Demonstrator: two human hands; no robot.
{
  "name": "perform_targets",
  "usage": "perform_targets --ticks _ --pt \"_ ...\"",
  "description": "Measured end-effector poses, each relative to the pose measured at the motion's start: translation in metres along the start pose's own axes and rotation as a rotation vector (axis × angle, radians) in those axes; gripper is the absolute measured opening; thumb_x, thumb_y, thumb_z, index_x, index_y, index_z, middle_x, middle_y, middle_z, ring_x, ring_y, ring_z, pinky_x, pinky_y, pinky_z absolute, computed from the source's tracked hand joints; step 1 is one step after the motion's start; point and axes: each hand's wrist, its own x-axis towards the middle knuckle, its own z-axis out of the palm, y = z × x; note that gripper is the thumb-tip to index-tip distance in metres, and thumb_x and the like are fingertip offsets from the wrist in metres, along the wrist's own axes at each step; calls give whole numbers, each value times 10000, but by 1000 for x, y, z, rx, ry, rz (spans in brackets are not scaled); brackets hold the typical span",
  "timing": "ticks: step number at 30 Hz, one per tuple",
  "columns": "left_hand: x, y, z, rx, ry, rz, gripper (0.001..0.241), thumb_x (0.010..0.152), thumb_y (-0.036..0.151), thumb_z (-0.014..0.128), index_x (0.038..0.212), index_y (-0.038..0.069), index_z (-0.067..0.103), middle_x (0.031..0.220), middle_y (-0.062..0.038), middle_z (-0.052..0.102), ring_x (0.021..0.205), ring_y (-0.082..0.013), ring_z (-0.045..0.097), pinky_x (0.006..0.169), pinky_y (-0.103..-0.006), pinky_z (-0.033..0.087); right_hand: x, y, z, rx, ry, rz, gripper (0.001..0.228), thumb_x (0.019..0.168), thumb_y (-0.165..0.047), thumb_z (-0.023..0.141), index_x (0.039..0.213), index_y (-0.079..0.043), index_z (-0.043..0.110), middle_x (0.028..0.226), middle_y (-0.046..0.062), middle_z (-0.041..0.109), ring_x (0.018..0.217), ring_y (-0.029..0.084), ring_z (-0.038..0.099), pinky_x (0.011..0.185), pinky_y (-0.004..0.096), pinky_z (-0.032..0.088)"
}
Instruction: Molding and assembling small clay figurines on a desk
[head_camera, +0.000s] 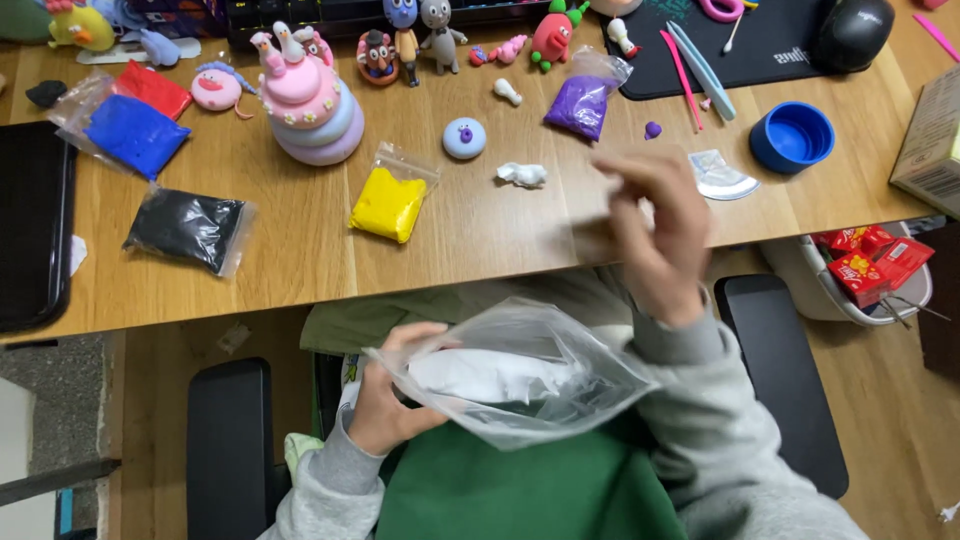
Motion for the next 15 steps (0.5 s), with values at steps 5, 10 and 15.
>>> perform_targets --ticks 5,10,15 --pt "8 0 -5 66 -70 -36 516 645 338 854 1038 44 693 977 -108 686 875 -212 659 751 -315 536 -75 4 -30 942 -177 281 868 924 -655 640 1372 57 424 1194 201 597 1065 264 628 858 340 551" --pt "4 -14 -2 16 -5 -105 99 748 145 785 800 108 709 990 -69 712 949 -231 694 927 -389 548 -97 -24 -17 577 -601 417 1076 675 -629 743 1443 -6 320 1491 194 405 1393 334 411 1145 477 347" --pt "7 -20 6 224 110 457 158 717 -45 825 820 58 764 789 -127 693 704 -339 713 731 -400 583 -123 -11 38 637 -306 338 547 711 -145 824 1204 21 656 1175 225 675 1161 377 621 1013 494 426"
